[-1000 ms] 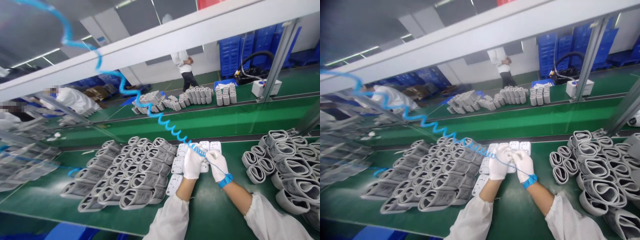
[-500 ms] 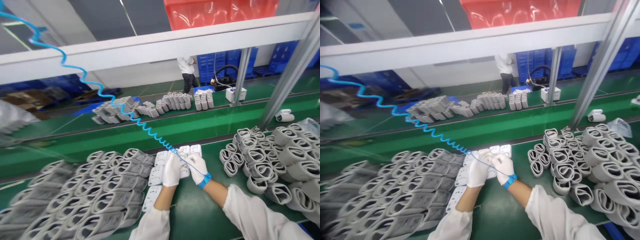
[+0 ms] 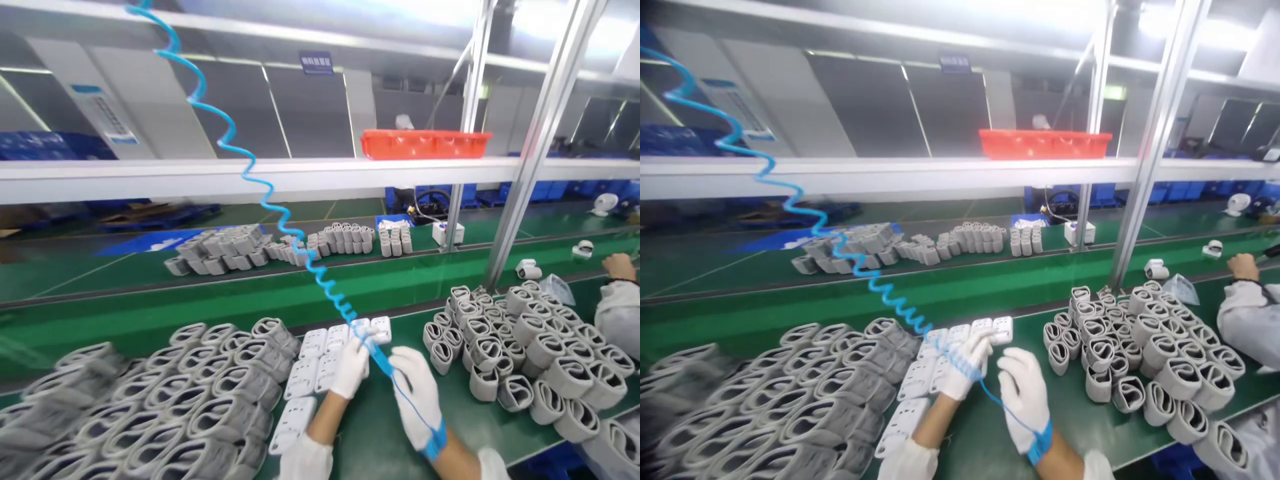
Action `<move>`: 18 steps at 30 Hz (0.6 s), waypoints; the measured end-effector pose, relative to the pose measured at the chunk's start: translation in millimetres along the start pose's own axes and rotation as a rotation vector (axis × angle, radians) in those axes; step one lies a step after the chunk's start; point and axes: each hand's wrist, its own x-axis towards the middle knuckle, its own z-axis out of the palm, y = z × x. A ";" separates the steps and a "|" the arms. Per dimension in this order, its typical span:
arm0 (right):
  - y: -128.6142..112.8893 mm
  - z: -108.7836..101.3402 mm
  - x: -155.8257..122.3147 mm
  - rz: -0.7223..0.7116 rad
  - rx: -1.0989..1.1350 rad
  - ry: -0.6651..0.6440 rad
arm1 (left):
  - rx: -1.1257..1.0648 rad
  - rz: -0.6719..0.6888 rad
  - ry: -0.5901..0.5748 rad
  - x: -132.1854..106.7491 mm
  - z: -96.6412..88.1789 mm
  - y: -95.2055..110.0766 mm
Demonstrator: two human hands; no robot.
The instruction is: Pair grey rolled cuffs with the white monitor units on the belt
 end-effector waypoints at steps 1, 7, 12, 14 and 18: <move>3.2 -13.0 -8.2 -0.015 -0.092 0.068 | 0.060 0.051 -0.048 -4.0 3.6 -2.5; 63.9 -53.2 -20.3 0.022 -0.546 0.239 | 0.596 0.280 -0.436 -36.5 41.9 -40.8; 97.3 -52.0 -19.1 0.005 -0.565 0.121 | 0.767 0.517 -0.595 -38.5 80.4 -68.3; 99.6 -52.8 -21.6 0.021 -0.515 0.108 | 0.782 0.562 -0.588 -29.9 90.8 -73.0; 107.8 -58.3 -24.3 0.051 -0.376 0.114 | 0.825 0.607 -0.511 -11.6 100.4 -78.4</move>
